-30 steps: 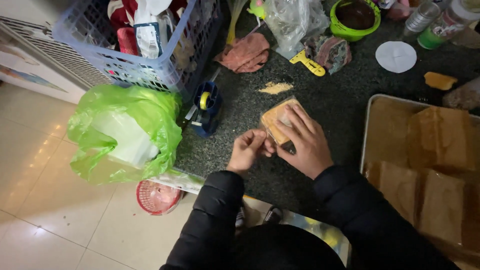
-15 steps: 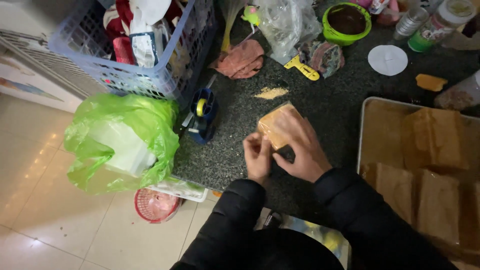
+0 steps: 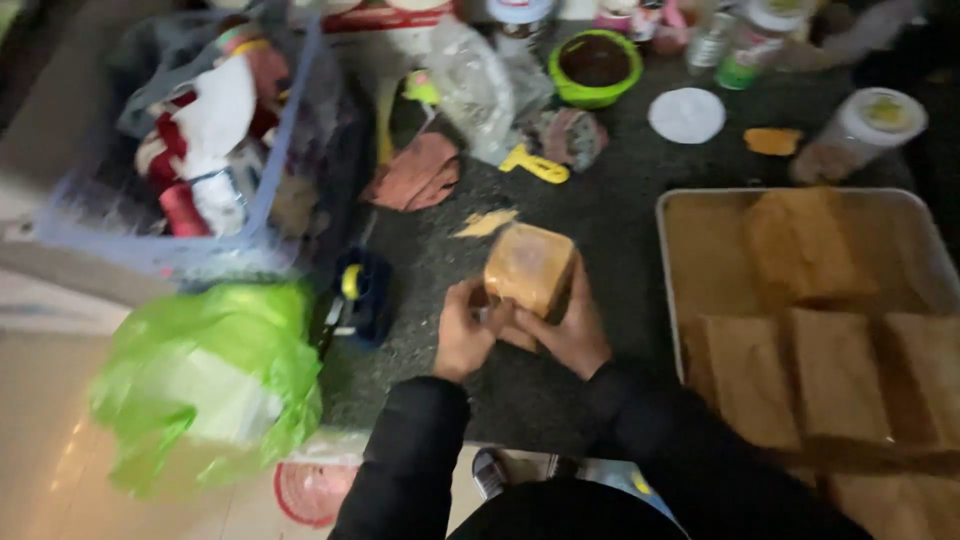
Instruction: Packaging individual loaves of bread into plastic bags and sealing them with tape.
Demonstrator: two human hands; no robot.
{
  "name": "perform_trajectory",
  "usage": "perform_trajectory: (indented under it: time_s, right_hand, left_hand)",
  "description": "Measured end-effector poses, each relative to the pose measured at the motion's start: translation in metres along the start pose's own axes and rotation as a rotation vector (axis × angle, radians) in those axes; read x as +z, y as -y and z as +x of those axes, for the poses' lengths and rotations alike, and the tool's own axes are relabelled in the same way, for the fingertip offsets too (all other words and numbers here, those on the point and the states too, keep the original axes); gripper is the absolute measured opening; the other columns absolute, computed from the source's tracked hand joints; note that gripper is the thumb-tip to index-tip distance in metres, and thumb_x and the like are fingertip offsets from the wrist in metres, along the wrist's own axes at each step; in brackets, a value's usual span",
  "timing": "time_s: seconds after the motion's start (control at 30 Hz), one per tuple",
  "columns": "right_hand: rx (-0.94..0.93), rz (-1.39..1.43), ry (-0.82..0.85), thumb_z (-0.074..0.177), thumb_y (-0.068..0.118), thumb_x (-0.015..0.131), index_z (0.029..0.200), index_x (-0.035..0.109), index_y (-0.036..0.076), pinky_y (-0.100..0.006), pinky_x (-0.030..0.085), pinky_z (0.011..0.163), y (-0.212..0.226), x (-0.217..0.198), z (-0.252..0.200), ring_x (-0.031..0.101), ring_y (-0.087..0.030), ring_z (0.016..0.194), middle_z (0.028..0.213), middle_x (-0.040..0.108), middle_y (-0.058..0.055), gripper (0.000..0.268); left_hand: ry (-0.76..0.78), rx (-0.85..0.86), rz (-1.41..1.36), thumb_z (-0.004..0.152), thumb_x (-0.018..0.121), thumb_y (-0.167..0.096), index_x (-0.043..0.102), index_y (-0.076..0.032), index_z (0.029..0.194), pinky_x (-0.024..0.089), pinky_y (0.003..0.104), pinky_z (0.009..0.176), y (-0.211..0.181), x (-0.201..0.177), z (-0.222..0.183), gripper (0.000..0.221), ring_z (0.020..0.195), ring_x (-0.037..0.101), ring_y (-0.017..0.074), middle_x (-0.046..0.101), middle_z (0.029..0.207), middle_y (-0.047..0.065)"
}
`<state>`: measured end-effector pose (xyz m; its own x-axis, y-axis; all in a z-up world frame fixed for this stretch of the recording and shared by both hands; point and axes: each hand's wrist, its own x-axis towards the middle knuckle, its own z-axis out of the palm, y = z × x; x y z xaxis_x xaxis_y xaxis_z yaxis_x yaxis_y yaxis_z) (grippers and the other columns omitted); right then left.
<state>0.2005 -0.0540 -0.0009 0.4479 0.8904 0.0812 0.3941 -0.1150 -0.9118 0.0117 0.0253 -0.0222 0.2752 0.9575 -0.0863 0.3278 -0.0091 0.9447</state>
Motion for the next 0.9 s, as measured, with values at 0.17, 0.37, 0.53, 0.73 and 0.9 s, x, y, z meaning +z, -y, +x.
perform_trajectory:
  time_s: [0.17,0.37,0.53,0.73,0.9]
  right_hand:
    - [0.195,0.555,-0.017,0.082,0.015,0.099,0.171,0.040,0.024,-0.050,0.060,0.116,-0.010,-0.097,0.057,0.069,-0.039,0.135,0.170,0.044,-0.017,0.108]
    - [0.652,0.437,-0.031,0.100,0.053,0.082,0.158,0.063,0.019,-0.057,0.064,0.084,0.017,-0.246,0.088,0.079,-0.036,0.105,0.133,0.076,-0.012,0.070]
    - [0.724,0.335,-0.052,0.101,0.064,0.081,0.163,0.061,0.023,-0.059,0.059,0.106,-0.035,-0.260,0.112,0.072,-0.035,0.127,0.151,0.070,-0.012,0.077]
    - [0.909,0.108,0.053,0.104,0.061,0.057,0.164,0.062,0.020,-0.046,0.048,0.121,-0.022,-0.246,0.120,0.065,-0.031,0.144,0.160,0.068,-0.011,0.073]
    - [0.658,-0.117,0.122,0.116,0.075,0.048,0.171,0.055,0.009,-0.062,0.039,0.132,-0.036,-0.260,0.109,0.052,-0.041,0.157,0.172,0.055,-0.022,0.086]
  left_hand:
    - [0.069,0.098,-0.353,0.099,0.088,-0.014,0.076,-0.007,0.142,0.062,0.048,0.109,-0.076,0.008,-0.018,0.045,0.124,0.071,0.0283,0.074,0.129,0.013]
    - [0.143,0.022,-0.328,0.110,0.081,-0.023,0.083,-0.003,0.098,0.054,0.033,0.065,-0.010,0.018,-0.010,0.024,0.072,0.065,0.0167,0.070,0.074,0.006]
    - [0.176,-0.039,-0.329,0.116,0.071,-0.034,0.077,-0.003,0.079,0.046,0.031,0.051,-0.042,0.015,-0.021,0.049,0.053,0.055,0.0148,0.059,0.058,0.005]
    - [0.265,-0.126,-0.284,0.115,0.068,-0.038,0.063,-0.016,0.089,0.046,0.036,0.060,-0.060,0.012,-0.021,0.035,0.065,0.049,0.0116,0.049,0.073,-0.002]
    - [0.245,-0.195,-0.192,0.114,0.074,-0.023,0.085,0.003,0.110,0.060,0.044,0.068,-0.079,0.034,-0.005,0.028,0.072,0.068,0.0269,0.073,0.079,0.018]
